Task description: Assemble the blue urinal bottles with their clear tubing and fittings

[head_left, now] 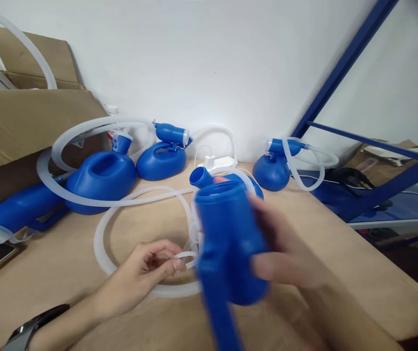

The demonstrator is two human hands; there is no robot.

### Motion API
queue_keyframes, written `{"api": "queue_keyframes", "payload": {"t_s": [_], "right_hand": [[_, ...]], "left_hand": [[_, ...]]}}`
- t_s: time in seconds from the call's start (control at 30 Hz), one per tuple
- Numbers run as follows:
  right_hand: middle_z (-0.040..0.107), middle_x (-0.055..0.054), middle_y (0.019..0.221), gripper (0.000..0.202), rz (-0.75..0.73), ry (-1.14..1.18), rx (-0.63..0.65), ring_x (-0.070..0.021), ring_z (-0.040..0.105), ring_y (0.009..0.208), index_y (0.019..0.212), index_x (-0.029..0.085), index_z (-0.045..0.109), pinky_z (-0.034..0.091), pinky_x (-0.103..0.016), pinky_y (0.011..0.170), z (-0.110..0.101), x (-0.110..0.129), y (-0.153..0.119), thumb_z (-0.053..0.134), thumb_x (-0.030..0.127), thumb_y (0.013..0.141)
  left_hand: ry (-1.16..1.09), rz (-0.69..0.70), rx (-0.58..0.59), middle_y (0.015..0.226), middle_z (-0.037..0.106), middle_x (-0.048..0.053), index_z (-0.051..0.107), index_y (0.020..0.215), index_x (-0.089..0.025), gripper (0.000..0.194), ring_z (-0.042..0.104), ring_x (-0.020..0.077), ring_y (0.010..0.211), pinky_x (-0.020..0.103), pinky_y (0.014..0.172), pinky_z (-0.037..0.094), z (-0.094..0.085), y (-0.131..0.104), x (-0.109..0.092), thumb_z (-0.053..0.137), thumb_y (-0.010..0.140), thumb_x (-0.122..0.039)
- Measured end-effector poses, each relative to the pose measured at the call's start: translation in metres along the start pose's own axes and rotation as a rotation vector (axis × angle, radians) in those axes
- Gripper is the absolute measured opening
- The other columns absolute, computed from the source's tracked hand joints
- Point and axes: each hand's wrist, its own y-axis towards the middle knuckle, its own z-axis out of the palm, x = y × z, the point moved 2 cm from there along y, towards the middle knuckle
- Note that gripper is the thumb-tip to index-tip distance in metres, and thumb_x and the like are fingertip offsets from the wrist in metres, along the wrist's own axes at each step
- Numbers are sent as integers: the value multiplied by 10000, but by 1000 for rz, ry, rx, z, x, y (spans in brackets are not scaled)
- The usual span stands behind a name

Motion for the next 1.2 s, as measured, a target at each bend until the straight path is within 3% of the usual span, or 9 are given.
{"api": "queue_keyframes", "payload": {"t_s": [0.1,0.2,0.27,0.43,0.63,0.83,0.93,1.03,1.2], "right_hand": [[602,-108,1592,1117,-1,297,83,-378,626,1413,1676,376,391,553,-579,1138,35,-11,38,952,480,716],[667,-93,1525,888,114,487,-36,-353,620,1430,1534,311,558,525,-524,1182,38,-33,56,903,461,729],[737,-93,1408,759,173,541,-65,-342,687,1341,1449,280,611,583,-475,1096,33,-45,59,851,478,757],[820,-100,1130,643,221,570,118,-276,811,944,1333,227,671,635,-343,764,22,-56,53,806,544,790],[830,-104,1064,641,306,516,180,-253,806,890,1260,202,739,641,-328,765,17,-58,53,873,599,776],[824,-31,982,495,293,430,102,-232,796,921,1081,258,810,656,-306,789,11,-57,57,966,534,701],[827,-32,1006,449,316,419,69,-249,796,923,1053,270,822,667,-328,768,9,-56,58,964,521,709],[832,-31,1013,448,336,374,52,-250,795,924,1048,276,835,670,-318,742,8,-53,58,977,511,695],[818,-50,1193,504,294,380,76,-274,785,1064,1188,279,822,676,-349,851,11,-41,56,918,559,780]], "left_hand": [[-150,-11,-63,820,802,57,776,885,-231,379,756,233,765,350,737,653,-3,0,5,788,905,-610],[-244,-73,-214,866,816,54,750,848,-231,377,774,230,828,348,801,651,-15,4,10,892,815,-579],[-231,-105,-301,941,822,57,747,828,-232,386,778,236,921,351,855,644,-24,7,12,919,787,-575],[-97,-22,-362,1214,794,84,733,795,-239,381,713,325,1249,476,1083,586,-37,12,14,947,762,-552],[-162,47,-244,1268,808,117,665,755,-221,412,656,382,1399,619,1220,475,-37,20,2,953,769,-515],[-156,204,-41,1240,816,114,616,848,-211,392,730,365,1303,471,992,664,-30,36,-28,968,771,-364],[-211,201,-8,1275,809,117,613,1118,-231,558,807,325,1134,395,860,700,-31,40,-31,1002,723,-300],[-127,169,16,1240,821,107,605,1450,-259,811,822,309,1068,398,863,704,-32,39,-29,993,740,-310],[-110,120,8,1263,819,98,778,1337,-250,627,824,302,1011,405,862,716,-34,34,-27,975,759,-394]]}}
